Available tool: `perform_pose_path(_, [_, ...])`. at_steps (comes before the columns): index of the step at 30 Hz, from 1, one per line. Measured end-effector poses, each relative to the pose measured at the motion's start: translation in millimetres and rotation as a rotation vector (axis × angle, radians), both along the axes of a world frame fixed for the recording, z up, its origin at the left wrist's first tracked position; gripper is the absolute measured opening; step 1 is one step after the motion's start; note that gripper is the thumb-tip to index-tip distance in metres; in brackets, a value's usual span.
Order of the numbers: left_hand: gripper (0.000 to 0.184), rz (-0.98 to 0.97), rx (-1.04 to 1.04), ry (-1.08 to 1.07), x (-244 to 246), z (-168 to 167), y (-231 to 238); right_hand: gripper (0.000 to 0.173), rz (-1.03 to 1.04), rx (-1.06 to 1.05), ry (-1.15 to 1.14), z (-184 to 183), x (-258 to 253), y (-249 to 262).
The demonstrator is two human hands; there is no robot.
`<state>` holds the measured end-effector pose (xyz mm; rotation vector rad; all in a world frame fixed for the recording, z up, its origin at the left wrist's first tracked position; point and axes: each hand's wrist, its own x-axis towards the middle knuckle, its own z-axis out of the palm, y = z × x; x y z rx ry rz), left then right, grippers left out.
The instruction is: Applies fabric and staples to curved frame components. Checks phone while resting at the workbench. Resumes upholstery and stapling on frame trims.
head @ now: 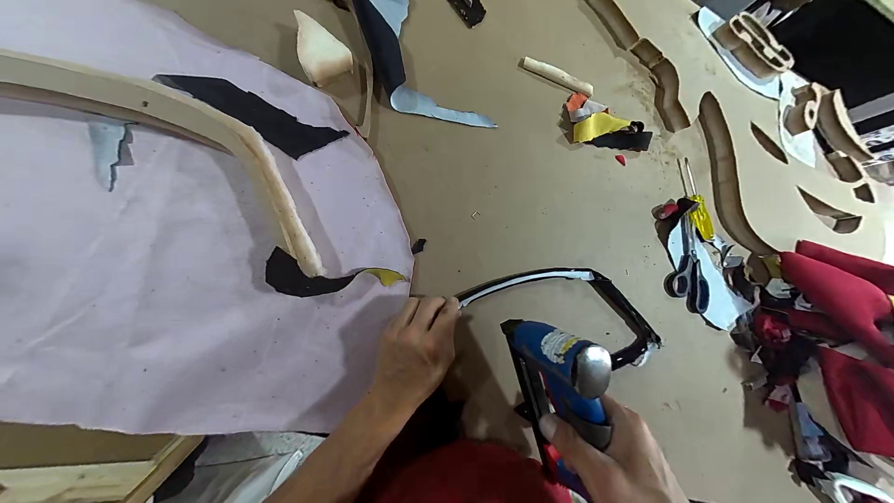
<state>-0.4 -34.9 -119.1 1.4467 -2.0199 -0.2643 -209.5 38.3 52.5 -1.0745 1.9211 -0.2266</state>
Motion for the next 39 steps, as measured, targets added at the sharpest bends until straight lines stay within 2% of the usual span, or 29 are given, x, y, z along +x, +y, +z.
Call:
perform_pose_path(7, [0.019, 0.014, 0.084, 0.034, -2, 10, -12, 0.042, 0.018, -0.015, 0.02, -12, 17, 1])
perform_pose_path(13, [0.017, 0.059, 0.287, 0.036, -6, 18, -24, 0.041, 0.042, -0.072, 0.128, -17, 33, -18])
perform_pose_path(19, [0.01, -0.051, 0.483, -0.053, 0, 34, -38, 0.035, 0.109, -0.001, 0.177, -12, 46, -40])
perform_pose_path(22, [0.008, -0.077, 0.483, -0.077, 2, 33, -39, 0.034, 0.112, 0.016, 0.193, -12, 50, -43])
perform_pose_path(27, [0.006, -0.093, 0.346, 0.009, 7, 23, -36, 0.032, 0.068, 0.044, 0.187, -16, 54, -46])
perform_pose_path(33, [0.013, -0.09, 0.362, 0.016, 8, 21, -38, 0.027, 0.01, 0.052, 0.143, -18, 56, -39])
perform_pose_path(39, [0.012, -0.084, 0.35, 0.008, 7, 21, -38, 0.026, 0.0, 0.055, 0.165, -15, 58, -35])
